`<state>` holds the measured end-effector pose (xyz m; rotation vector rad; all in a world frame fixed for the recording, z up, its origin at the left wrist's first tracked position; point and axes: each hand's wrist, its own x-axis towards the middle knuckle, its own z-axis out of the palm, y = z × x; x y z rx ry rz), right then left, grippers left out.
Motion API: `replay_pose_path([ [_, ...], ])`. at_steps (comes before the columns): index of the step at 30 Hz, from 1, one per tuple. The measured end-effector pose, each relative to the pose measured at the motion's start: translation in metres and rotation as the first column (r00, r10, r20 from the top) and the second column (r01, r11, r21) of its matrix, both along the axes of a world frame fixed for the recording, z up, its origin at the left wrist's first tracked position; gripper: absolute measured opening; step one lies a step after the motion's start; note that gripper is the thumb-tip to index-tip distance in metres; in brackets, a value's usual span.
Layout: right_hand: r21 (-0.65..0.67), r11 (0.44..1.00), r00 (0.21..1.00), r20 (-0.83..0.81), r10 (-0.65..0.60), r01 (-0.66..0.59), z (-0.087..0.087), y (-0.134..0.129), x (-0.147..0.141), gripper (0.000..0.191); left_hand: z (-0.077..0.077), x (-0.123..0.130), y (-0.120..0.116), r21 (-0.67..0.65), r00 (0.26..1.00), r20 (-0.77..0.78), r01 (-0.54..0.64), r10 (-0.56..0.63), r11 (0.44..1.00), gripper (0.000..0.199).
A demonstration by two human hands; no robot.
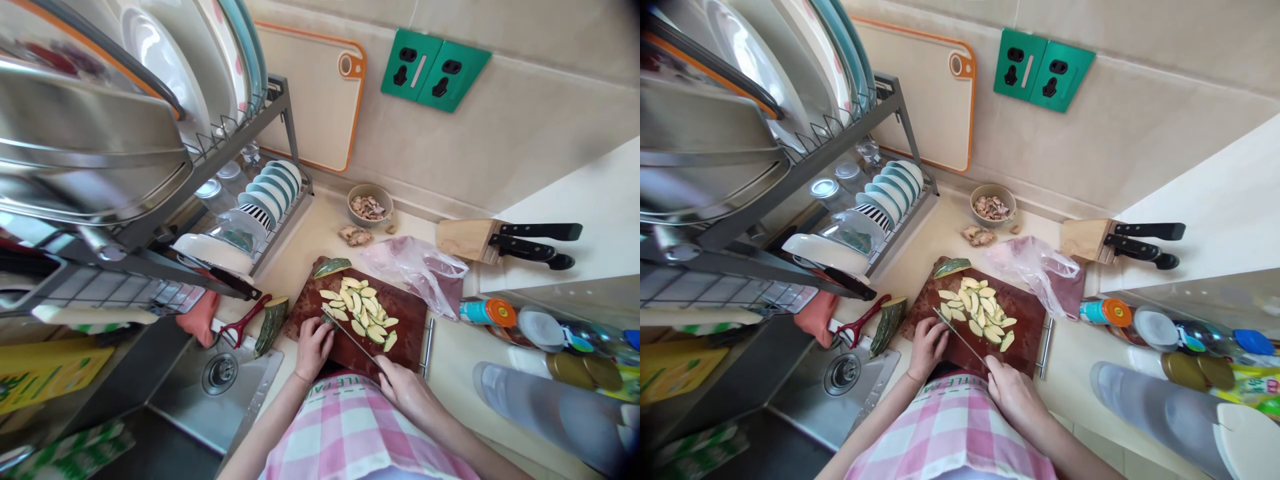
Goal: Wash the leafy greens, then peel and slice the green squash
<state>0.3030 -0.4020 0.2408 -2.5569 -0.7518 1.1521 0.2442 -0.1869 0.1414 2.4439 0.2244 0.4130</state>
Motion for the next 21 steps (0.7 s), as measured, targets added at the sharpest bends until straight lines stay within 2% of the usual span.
replay_pose_path([
  [4, 0.042, 0.998, 0.999, -0.02, -0.038, 0.039, -0.015, 0.002, 0.0, 0.028, 0.001, -0.001, 0.0, -0.014, 1.0, 0.006, 0.003, -0.003, 1.0, 0.015],
  [9, 0.147, 0.989, 1.0, 0.0, -0.027, 0.027, 0.002, -0.012, 0.002, 0.031, 0.001, -0.001, 0.0, -0.027, 1.0, 0.02, -0.006, 0.007, 1.0, 0.015],
  [12, 0.092, 0.995, 1.0, 0.014, 0.025, -0.026, 0.007, -0.012, 0.002, 0.031, 0.001, 0.0, 0.0, -0.024, 1.0, 0.019, -0.005, 0.005, 1.0, 0.015],
  [16, -0.042, 0.999, 1.0, 0.007, 0.027, -0.026, -0.004, 0.003, 0.0, 0.029, 0.0, -0.001, -0.001, -0.024, 1.0, 0.02, 0.0, 0.001, 1.0, 0.015],
  [18, -0.029, 1.0, 1.0, -0.005, 0.01, -0.01, -0.01, 0.007, -0.001, 0.028, -0.001, -0.002, 0.0, -0.045, 1.0, 0.023, -0.006, 0.007, 0.999, 0.015],
  [21, 0.076, 0.997, 1.0, -0.01, -0.014, 0.015, -0.006, 0.002, 0.0, 0.03, -0.001, -0.002, 0.0, -0.081, 0.999, 0.027, -0.02, 0.022, 0.996, 0.014],
])
